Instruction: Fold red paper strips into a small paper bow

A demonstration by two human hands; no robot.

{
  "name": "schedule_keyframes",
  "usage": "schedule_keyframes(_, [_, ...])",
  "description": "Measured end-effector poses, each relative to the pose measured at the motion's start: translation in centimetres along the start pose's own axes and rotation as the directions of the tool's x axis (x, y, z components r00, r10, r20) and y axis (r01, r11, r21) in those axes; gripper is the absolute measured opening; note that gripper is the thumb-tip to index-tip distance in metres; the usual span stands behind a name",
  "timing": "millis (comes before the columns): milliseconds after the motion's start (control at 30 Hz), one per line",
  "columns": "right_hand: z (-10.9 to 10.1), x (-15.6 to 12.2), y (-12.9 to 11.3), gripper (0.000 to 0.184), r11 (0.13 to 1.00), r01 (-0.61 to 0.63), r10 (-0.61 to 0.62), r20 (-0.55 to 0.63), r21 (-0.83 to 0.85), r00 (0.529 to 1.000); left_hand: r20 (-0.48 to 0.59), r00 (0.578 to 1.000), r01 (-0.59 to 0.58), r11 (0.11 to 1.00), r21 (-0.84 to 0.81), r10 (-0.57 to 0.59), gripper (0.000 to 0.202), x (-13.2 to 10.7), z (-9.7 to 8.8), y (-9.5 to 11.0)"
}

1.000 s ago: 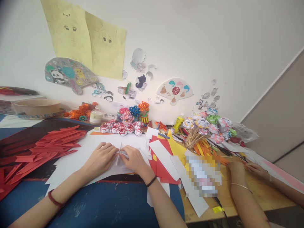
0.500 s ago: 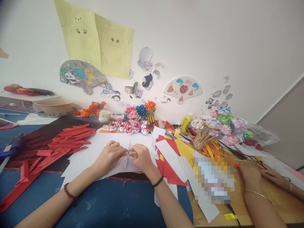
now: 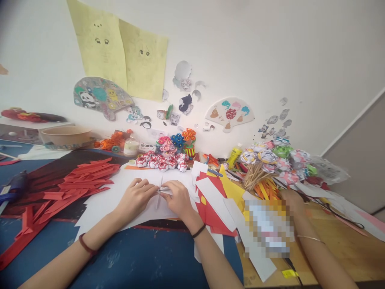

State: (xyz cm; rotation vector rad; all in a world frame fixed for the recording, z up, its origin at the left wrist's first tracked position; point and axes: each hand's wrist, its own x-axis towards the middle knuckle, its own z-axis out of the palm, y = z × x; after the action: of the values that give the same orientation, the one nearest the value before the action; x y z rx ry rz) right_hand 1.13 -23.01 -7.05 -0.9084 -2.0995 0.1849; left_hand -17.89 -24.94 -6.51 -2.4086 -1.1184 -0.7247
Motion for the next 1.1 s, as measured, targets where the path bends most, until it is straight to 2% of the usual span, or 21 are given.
schedule_keyframes(100, [-0.3, 0.2, -0.3, 0.026, 0.999, 0.002, -0.005, -0.078, -0.037, 0.997, -0.020, 1.000, 0.012, 1.000, 0.023, -0.011, 0.019, 0.0, 0.2, 0.0])
schedule_keyframes(233, [-0.6, 0.3, -0.3, 0.020, 0.990, 0.004, -0.026, -0.157, -0.142, 0.987, -0.045, 0.999, 0.031, 0.999, 0.036, -0.029, 0.021, 0.0, 0.1, 0.0])
schedule_keyframes(300, [-0.6, 0.2, -0.1, 0.018, 0.981, 0.012, -0.045, -0.162, -0.195, 0.986, -0.048, 0.999, 0.027, 0.999, 0.040, -0.025, 0.021, 0.1, 0.0, 0.1])
schedule_keyframes(400, [-0.3, 0.0, 0.5, 0.019, 0.974, 0.029, -0.053, -0.100, -0.226, 0.994, -0.042, 0.999, 0.013, 0.999, 0.038, -0.012, 0.022, 0.1, -0.1, 0.1])
schedule_keyframes(500, [0.1, -0.2, 1.0, 0.023, 0.978, 0.005, -0.016, -0.051, -0.208, 0.999, -0.026, 1.000, 0.010, 0.999, 0.035, -0.009, 0.022, 0.1, 0.0, 0.1])
schedule_keyframes(767, [0.2, -0.2, 1.1, 0.024, 0.987, -0.120, 0.112, -0.079, -0.105, 0.991, -0.028, 1.000, -0.011, 0.999, 0.043, 0.012, 0.021, 0.2, 0.0, 0.4])
schedule_keyframes(1100, [0.2, -0.1, 1.8, 0.011, 0.994, -0.106, 0.107, -0.029, 0.034, 0.994, -0.031, 0.999, 0.018, 0.998, 0.062, -0.016, 0.020, 0.0, 0.0, 0.3])
